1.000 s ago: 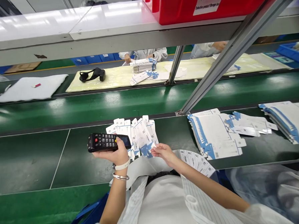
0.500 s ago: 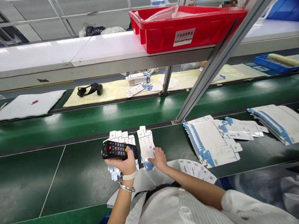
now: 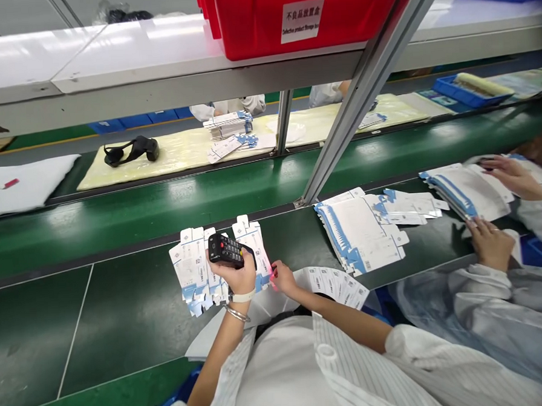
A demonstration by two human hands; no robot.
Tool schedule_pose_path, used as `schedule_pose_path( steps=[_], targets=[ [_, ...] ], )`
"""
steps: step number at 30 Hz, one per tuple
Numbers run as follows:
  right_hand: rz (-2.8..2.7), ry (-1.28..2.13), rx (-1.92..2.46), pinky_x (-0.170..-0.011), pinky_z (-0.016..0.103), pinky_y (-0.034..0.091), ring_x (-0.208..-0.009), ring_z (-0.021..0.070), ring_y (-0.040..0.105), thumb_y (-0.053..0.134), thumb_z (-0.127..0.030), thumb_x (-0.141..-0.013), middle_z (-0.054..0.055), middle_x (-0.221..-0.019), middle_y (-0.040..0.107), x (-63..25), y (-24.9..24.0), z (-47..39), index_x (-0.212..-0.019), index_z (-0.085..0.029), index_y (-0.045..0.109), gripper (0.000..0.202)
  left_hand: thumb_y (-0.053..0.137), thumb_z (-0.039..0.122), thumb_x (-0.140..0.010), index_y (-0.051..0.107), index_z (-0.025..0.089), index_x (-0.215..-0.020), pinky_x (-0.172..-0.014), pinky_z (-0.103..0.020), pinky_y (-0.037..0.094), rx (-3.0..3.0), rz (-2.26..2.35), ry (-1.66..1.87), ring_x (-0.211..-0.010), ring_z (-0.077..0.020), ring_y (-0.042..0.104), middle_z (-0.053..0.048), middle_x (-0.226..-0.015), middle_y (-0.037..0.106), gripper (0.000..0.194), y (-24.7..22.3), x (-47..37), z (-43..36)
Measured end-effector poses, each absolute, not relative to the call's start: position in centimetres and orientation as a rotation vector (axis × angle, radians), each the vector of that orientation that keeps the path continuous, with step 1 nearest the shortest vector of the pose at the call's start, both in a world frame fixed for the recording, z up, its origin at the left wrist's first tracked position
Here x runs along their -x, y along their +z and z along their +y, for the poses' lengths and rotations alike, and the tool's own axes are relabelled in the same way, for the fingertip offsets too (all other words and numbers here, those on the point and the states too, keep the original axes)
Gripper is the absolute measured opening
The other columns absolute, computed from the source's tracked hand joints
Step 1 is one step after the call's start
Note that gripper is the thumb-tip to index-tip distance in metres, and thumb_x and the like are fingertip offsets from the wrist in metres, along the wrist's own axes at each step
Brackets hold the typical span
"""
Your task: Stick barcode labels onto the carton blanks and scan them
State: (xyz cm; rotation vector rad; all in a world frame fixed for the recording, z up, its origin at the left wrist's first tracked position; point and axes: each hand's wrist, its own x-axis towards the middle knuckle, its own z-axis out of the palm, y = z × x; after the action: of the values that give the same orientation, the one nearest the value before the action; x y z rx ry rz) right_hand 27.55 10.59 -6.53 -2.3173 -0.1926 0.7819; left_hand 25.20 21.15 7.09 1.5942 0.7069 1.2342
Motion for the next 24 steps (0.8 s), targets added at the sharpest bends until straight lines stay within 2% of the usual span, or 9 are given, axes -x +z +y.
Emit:
schedule_pose_path(
  steps=[4,8,12,18,21,24],
  targets=[
    [-0.17,0.797,2.271,-0.065,0.024,0.041,-0.071,0.0132,0.057,0.057,-0.001,-0.068,0.0,-0.072,0.06,-28.1,-6.9,10.3,-0.091,-0.017,0.057,0.028,0.058,0.026,-0.077,0.015,0.025,-0.133,-0.081,-0.045,0.05,-1.617,0.702,1.254,-0.103,-0.0249,0.051,-0.012,-0.128,0.035,0.071,7.1,-25.2,21.1],
    [-0.17,0.834,2.231,-0.07,0.029,0.046,-0.072,0.0118,0.057,0.057,-0.017,-0.08,0.0,-0.077,0.06,-28.5,-7.1,10.1,-0.087,-0.013,0.058,0.008,0.06,0.019,-0.072,0.013,0.02,-0.131,-0.087,-0.046,0.048,-1.634,0.743,1.24,-0.112,-0.028,0.046,-0.017,-0.13,0.031,0.076,7.6,-24.9,21.1],
    [-0.157,0.891,2.189,-0.072,0.032,0.049,-0.077,0.0125,0.058,0.053,-0.029,-0.085,0.003,-0.088,0.061,-28.9,-7.4,9.9,-0.091,-0.012,0.058,0.018,0.056,0.016,-0.073,0.01,0.02,-0.128,-0.092,-0.042,0.046,-1.631,0.761,1.211,-0.118,-0.026,0.044,-0.021,-0.132,0.027,0.072,8.3,-24.6,21.2],
    [-0.091,0.918,2.107,-0.072,0.032,0.05,-0.08,0.0132,0.058,0.053,-0.029,-0.086,0.004,-0.093,0.06,-29.2,-7.7,9.9,-0.095,-0.012,0.058,0.019,0.058,0.015,-0.068,0.01,0.016,-0.125,-0.097,-0.04,0.041,-1.629,0.757,1.248,-0.121,-0.0261,0.042,-0.024,-0.13,0.026,0.074,8.4,-24.6,21.4],
    [-0.048,0.902,2.045,-0.07,0.03,0.049,-0.074,0.0119,0.057,0.056,-0.024,-0.083,0.002,-0.084,0.06,-29.2,-7.0,9.9,-0.087,-0.012,0.057,0.013,0.058,0.016,-0.066,0.009,0.012,-0.124,-0.101,-0.039,0.037,-1.642,0.774,1.281,-0.124,-0.0254,0.038,-0.024,-0.129,0.027,0.076,8.7,-24.5,21.5],
    [-0.02,0.881,1.952,-0.067,0.026,0.046,-0.068,0.011,0.056,0.059,-0.012,-0.075,-0.001,-0.072,0.058,-29.0,-5.2,9.5,-0.079,-0.014,0.054,0.006,0.059,0.017,-0.065,0.008,0.011,-0.124,-0.103,-0.039,0.034,-1.662,0.798,1.336,-0.126,-0.025,0.034,-0.023,-0.13,0.025,0.078,9.4,-23.8,22.5]
  ],
)
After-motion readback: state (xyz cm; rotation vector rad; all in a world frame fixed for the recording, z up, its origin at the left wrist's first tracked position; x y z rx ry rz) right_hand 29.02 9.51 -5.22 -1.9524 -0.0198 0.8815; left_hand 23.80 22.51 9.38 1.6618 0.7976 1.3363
